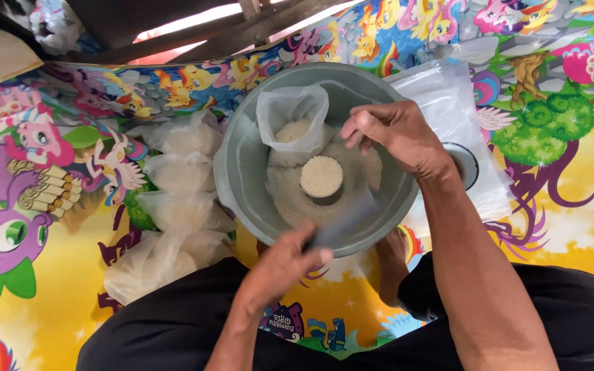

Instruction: Scooping rice from a large basin into individual plastic bags using a metal cup.

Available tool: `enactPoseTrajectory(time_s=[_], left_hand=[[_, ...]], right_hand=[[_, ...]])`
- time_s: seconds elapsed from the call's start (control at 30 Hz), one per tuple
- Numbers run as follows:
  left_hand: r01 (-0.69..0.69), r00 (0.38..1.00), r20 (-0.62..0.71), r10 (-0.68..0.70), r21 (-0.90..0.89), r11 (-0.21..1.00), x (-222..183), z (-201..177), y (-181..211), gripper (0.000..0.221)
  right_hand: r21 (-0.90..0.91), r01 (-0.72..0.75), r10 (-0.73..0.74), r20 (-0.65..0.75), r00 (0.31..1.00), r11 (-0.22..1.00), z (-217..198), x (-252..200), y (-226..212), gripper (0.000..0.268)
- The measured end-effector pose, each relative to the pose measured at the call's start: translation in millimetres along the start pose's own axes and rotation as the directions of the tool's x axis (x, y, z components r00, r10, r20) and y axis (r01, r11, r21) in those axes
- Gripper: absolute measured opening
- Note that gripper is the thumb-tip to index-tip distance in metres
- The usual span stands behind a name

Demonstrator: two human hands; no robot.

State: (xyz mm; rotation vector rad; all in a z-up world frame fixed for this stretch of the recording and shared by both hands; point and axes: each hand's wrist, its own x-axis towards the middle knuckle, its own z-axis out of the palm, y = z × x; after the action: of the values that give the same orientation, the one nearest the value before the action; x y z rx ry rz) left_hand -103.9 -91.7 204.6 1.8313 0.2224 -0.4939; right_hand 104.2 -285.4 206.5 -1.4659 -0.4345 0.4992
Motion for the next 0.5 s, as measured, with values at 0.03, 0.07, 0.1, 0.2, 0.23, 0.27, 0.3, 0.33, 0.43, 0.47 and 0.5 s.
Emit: enactPoseTrajectory(time_s=[0.03,0.07,0.1,0.2,0.23,0.27,0.3,0.33,0.43,0.47,0.5], left_hand=[[0.054,0.994,0.097,-0.055,0.01,0.998,-10,5,-2,0.04],[0.05,0.995,0.092,-0.051,0.01,0.999,-10,13,-18,0.04],[0.106,0.965,0.219,-0.147,0.187,0.977,-9,22,-35,0.033],[0.164,0.91,0.284,-0.304,0.428,0.889,9,54,-122,0.026],[0.188,0.907,0.243,-0.343,0.496,0.848,18,66,-157,0.026],[0.188,0.909,0.241,-0.341,0.494,0.849,30,76,-198,0.026],[0.172,0.942,0.163,-0.294,0.52,0.837,43,86,-240,0.038],[0.157,0.966,0.087,-0.242,0.546,0.823,56,97,-282,0.051],[0.302,0.919,0.056,-0.39,0.536,0.788,62,98,-261,0.08],[0.299,0.92,0.058,-0.388,0.538,0.788,64,103,-264,0.08],[0.357,0.908,-0.006,-0.42,0.538,0.764,66,107,-266,0.07]], right_hand=[[0.014,0.0,0.001,-0.046,0.999,1.0,3,-1,-6,0.026],[0.012,0.006,-0.006,-0.042,0.999,1.0,6,0,-5,0.026],[0.017,-0.033,0.035,-0.125,0.992,0.999,9,2,-4,0.022],[0.023,-0.083,0.086,-0.224,0.971,0.996,14,3,1,0.019],[0.024,-0.087,0.091,-0.249,0.964,0.996,15,4,2,0.017],[0.021,-0.086,0.089,-0.246,0.965,0.996,14,5,5,0.017],[0.037,-0.103,0.109,-0.268,0.957,0.994,14,6,7,0.017],[0.053,-0.12,0.13,-0.291,0.948,0.991,13,6,10,0.018],[0.007,-0.19,0.181,-0.349,0.92,0.982,12,7,12,0.017],[0.006,-0.189,0.179,-0.351,0.919,0.982,12,7,10,0.017],[0.016,-0.189,0.182,-0.357,0.916,0.982,13,7,9,0.017]])
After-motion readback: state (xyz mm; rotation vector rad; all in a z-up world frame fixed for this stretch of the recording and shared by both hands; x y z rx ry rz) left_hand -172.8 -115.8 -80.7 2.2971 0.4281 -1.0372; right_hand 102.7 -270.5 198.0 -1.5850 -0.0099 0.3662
